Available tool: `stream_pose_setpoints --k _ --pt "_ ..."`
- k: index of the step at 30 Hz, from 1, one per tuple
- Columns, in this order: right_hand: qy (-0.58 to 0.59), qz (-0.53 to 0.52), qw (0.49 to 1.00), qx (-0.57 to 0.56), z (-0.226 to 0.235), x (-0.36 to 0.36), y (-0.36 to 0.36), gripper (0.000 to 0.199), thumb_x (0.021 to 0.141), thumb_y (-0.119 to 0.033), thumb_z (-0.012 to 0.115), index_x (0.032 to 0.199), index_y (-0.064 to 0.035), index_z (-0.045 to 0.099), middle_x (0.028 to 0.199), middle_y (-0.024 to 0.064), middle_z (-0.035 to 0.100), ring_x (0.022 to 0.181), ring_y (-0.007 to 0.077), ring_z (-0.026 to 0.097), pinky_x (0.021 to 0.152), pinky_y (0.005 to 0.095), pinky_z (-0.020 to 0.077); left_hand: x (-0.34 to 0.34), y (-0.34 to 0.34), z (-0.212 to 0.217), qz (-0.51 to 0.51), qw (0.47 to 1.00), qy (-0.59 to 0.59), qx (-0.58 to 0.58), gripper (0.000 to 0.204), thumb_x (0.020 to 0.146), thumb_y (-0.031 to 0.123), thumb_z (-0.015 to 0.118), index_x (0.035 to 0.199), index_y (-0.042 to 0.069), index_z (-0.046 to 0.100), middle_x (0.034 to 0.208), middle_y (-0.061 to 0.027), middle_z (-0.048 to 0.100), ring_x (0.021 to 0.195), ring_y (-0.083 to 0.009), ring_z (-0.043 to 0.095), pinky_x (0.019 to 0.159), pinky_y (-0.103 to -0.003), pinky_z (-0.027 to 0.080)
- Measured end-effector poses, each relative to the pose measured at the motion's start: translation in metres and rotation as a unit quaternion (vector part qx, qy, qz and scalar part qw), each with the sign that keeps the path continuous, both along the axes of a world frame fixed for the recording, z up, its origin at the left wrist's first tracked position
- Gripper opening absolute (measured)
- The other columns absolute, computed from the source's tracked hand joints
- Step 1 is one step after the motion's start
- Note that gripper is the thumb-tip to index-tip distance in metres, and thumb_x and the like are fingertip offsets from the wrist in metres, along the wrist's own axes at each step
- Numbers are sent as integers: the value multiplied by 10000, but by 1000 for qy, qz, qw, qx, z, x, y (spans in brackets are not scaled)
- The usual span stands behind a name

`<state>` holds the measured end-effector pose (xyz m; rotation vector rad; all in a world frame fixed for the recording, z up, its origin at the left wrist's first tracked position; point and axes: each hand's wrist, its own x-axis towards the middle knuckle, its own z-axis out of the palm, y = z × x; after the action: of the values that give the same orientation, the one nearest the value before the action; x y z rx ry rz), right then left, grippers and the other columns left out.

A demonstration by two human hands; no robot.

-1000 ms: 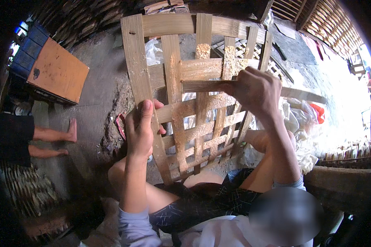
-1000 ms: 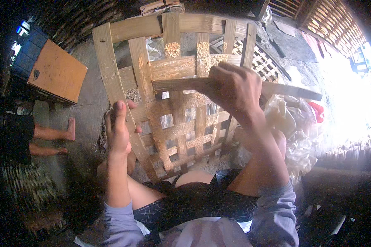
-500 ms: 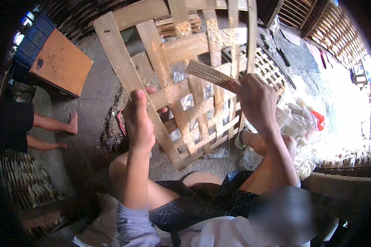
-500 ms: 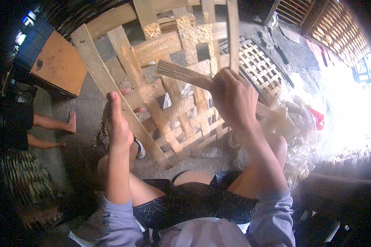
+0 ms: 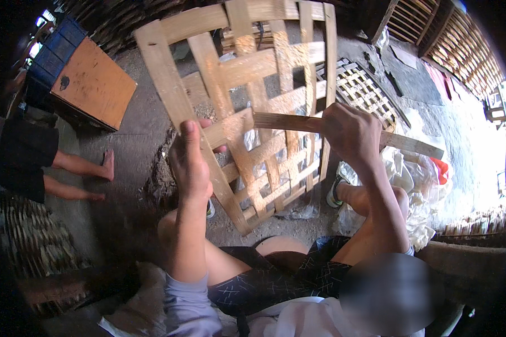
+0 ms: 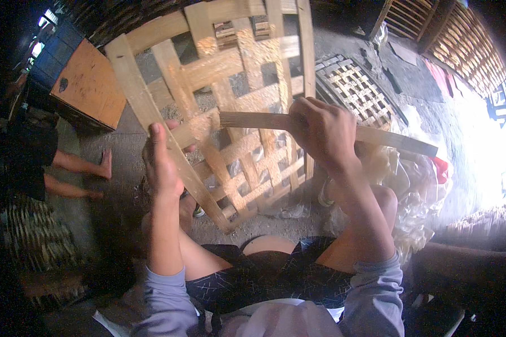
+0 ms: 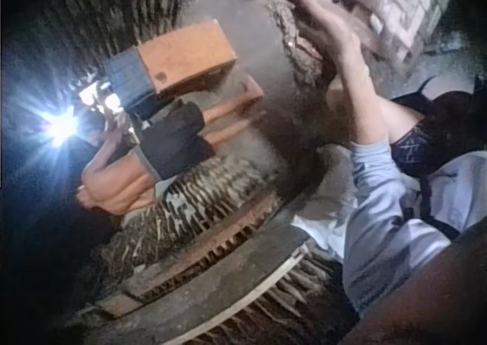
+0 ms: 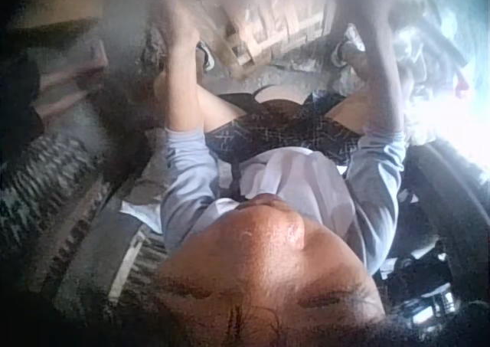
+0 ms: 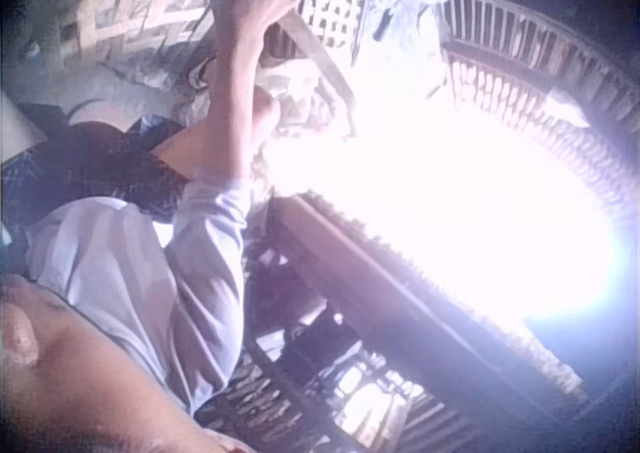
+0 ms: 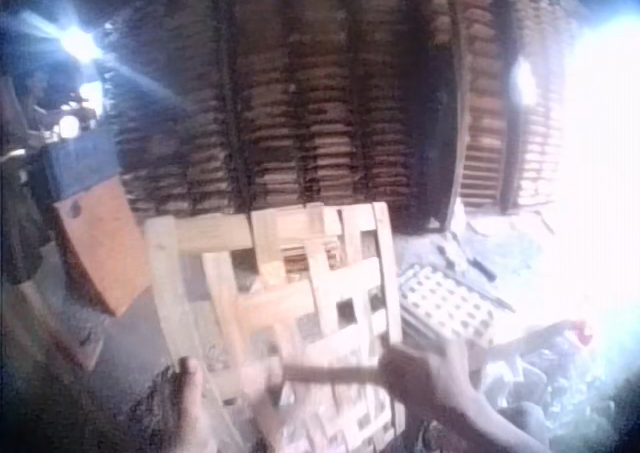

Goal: The person sits on the floor and assembles a wooden lattice by hand, inserting thin wooden strips into the grid structure. They occasionally adjust the lattice and handle a plastic bag containing materials.

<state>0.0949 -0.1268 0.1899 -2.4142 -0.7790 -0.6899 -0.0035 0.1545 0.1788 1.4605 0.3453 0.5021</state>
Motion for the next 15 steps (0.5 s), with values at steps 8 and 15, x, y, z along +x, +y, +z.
stream_pose_setpoints --k 8,15 --pt "-25 55 998 -34 -9 -10 22 222 872 -319 797 815 -157 655 742 0 657 619 224 672 579 393 539 1 -21 -1 -11 996 8 -85 504 1082 516 552 1142 30 667 1091 -100 685 889 -190 709 680 -328 621" --pt "-21 10 999 -34 -1 -1 -23 204 877 -284 813 818 -149 671 715 -16 675 607 192 675 550 374 532 -2 -23 2 -32 996 8 -81 516 1076 523 561 1139 23 668 1065 -104 685 863 -189 705 678 -334 615"
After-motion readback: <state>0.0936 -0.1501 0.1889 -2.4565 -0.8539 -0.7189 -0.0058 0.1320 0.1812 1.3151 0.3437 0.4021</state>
